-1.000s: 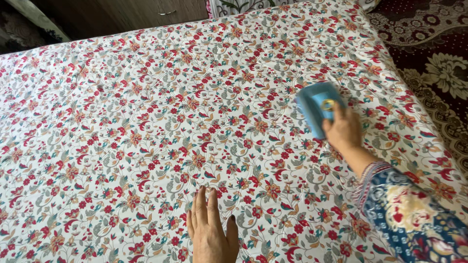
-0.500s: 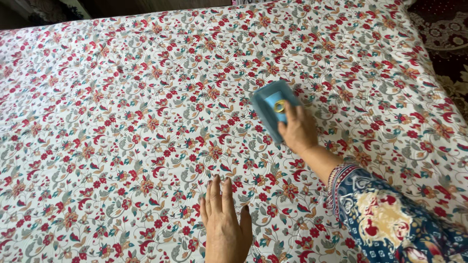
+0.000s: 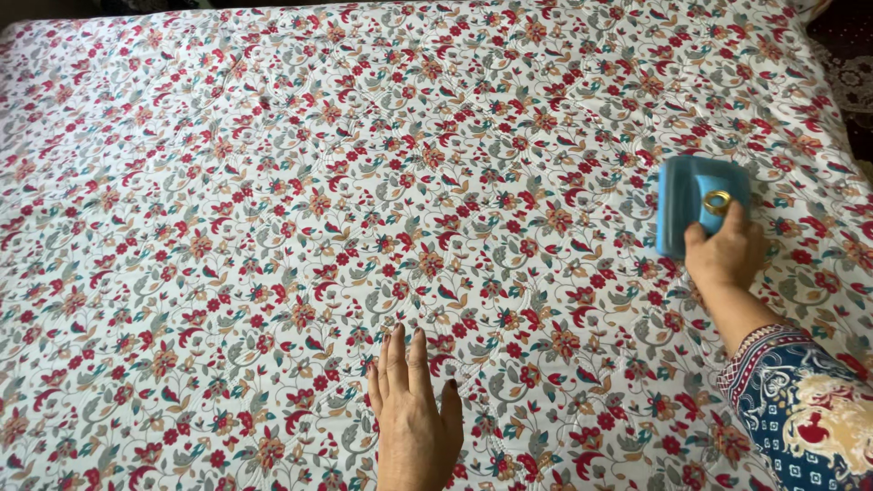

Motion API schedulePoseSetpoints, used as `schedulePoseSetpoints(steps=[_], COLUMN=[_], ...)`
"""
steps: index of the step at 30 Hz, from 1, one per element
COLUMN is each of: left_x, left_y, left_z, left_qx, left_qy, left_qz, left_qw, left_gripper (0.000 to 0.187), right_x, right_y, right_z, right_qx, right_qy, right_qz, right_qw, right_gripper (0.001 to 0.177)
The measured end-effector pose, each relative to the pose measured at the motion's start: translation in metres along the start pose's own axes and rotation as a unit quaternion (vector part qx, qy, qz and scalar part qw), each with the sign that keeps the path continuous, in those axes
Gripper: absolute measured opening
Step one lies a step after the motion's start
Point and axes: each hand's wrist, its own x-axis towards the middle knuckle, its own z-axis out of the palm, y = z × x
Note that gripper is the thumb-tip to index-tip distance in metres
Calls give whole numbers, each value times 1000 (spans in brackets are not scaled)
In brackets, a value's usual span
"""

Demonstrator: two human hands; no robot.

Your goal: The person uses a blue handheld lint remover to clean a floral-patterned bedsheet. They move the device back and forth across the surface of the bed, covering different areas systematically while holding the sheet with their other hand.

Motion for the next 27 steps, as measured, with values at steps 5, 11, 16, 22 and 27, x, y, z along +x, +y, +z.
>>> schedulePoseSetpoints(steps=[5,11,16,22,27], left_x=[-13,-17,-16,-21,-32], left_y=[4,28,34,14,-4], left_z=[1,1,-4,-14,-21], left_qx=[-9,-25,-40,-12,1], left_qy=[-20,-9,11,-6,-7], left_qz=[-20,12,34,-1,-30], left_qw=[1000,1000,999,1000,1000], left_gripper=[76,75,74,80,80], right_x=[-41,-158,-185,-86,-62], right_y=[-57,-215,-228,-94,-16], right_z=[9,-23,-46,-23,-14], right_qx=[3,117,131,27,-12], right_qy=[20,-161,-213,-108,-2], right_qz=[-60,-333,-445,-211,-40], right_qw=[998,922,860,971,999], right_gripper=[69,69,69,63,71])
